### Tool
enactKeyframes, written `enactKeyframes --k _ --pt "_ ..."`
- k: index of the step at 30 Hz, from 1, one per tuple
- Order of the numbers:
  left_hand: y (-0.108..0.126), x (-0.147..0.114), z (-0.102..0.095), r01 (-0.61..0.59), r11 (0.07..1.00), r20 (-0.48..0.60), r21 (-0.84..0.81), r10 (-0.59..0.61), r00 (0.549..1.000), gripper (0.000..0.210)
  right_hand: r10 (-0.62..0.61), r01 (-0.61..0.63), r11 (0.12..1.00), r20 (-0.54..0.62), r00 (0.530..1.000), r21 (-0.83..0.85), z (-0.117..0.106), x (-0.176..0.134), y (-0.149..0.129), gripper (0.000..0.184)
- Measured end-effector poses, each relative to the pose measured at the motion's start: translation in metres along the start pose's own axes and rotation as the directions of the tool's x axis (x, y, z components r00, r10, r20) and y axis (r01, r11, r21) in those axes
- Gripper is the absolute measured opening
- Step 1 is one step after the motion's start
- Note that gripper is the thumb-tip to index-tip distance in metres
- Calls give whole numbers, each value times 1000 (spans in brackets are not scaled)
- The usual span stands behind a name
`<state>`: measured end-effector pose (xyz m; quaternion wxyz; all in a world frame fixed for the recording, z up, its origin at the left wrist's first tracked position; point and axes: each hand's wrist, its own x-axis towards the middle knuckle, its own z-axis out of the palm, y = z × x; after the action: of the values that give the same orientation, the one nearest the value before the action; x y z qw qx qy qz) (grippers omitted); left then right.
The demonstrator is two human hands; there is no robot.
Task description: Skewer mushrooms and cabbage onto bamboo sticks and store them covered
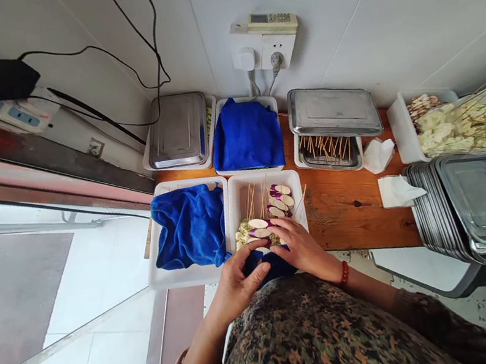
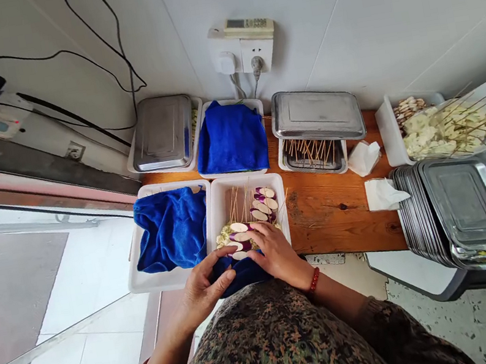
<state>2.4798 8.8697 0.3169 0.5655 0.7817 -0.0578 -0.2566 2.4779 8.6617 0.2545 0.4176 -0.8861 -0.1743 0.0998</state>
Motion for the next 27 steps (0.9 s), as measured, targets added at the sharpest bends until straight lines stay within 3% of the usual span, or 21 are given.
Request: enactKeyframes --k 3,5,8,11,14,16,18,22,25,27 --pt "3 -2 4 12 1000 -11 -12 -12 1000 45 -109 95 981 79 991 169 -1 -5 -2 53" --pt "8 -7 10 26 998 -35 -55 -28 999 46 -237 169 927 176 955 334 -1 -6 -8 55" --pt "19 -19 24 22 974 -78 -225 -41 996 50 -364 218 852 238 901 476 1 -4 -18 32" --pt "34 -28 39 -56 893 -125 -447 0 992 56 -437 219 767 242 866 602 -5 -5 -23 3" --pt "46 -28 47 -176 834 -300 -524 12 954 54 -296 -6 709 307 904 705 -33 -18 -23 14" --pt "47 -23 49 -234 837 -470 -495 -31 882 47 -115 -152 648 294 949 746 -63 -34 -16 13" --pt "38 -19 50 -222 843 -578 -490 -123 807 36 45 -200 604 217 975 772 -97 -50 1 15" --pt "1 -19 62 -152 794 -622 -589 -325 712 35 227 -215 826 41 973 521 -141 -67 63 27" --pt "-29 -25 82 -75 769 -602 -635 -432 672 44 280 -282 955 28 960 89 -139 -66 116 30" --pt "-44 -29 96 -19 758 -572 -651 -475 668 48 276 -244 933 88 957 -264 -127 -62 143 21"
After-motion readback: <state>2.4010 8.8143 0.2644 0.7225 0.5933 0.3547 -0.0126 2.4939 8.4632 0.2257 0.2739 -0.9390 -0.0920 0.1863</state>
